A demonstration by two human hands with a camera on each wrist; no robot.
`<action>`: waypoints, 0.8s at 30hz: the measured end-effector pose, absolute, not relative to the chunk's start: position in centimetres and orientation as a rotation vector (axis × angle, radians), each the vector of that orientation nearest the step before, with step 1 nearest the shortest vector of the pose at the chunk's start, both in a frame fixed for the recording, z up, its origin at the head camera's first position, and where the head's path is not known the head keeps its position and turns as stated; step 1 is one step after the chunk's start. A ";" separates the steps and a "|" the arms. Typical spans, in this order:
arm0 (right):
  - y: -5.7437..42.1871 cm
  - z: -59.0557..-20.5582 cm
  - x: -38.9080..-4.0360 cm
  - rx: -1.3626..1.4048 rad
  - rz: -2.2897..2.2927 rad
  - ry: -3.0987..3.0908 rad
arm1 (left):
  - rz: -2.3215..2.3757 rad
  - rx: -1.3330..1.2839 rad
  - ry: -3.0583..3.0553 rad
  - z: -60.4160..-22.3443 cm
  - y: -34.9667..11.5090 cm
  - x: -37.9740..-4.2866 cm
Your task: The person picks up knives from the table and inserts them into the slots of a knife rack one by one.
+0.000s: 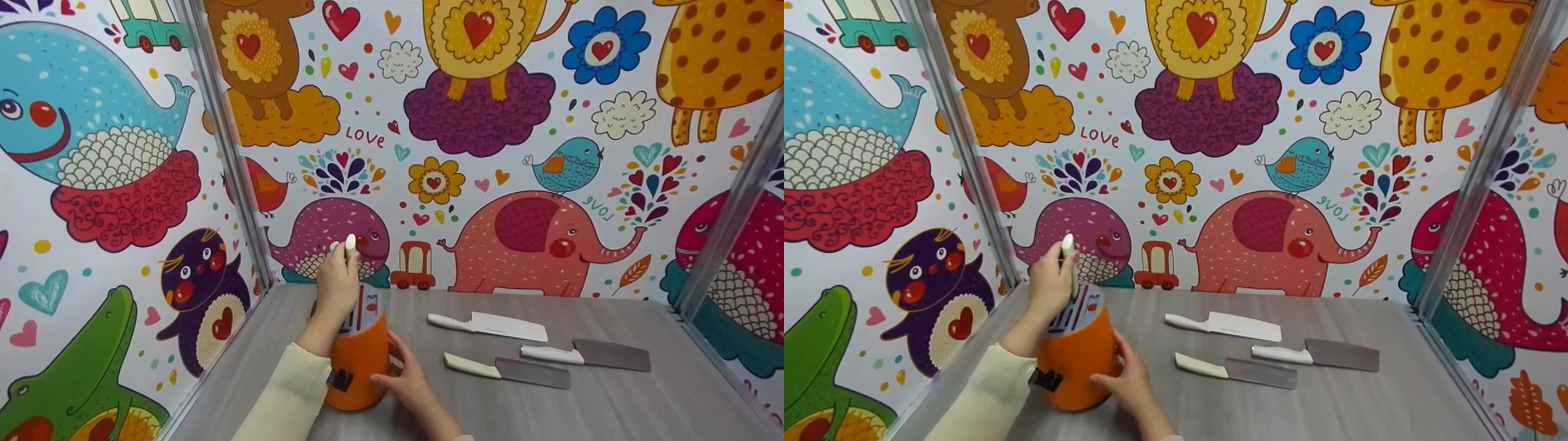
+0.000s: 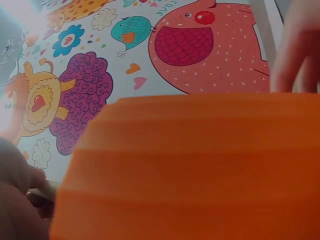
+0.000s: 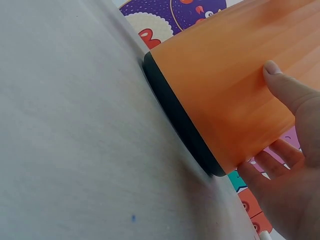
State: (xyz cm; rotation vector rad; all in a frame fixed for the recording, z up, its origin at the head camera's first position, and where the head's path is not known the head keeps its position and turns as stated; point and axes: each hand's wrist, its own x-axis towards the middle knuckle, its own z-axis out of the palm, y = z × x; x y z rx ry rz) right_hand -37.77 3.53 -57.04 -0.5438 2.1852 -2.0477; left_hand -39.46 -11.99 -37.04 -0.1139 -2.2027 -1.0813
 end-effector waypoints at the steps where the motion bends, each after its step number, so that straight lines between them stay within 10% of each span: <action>1: 3.6 -57.1 -37.8 -0.551 -2.052 2.182 | -1.074 -0.111 -2.203 -37.2 -11.9 -39.5; 24: 3.4 -56.8 -37.8 -0.487 -2.070 2.162 | -1.314 -0.045 -1.800 -40.6 -13.2 -35.9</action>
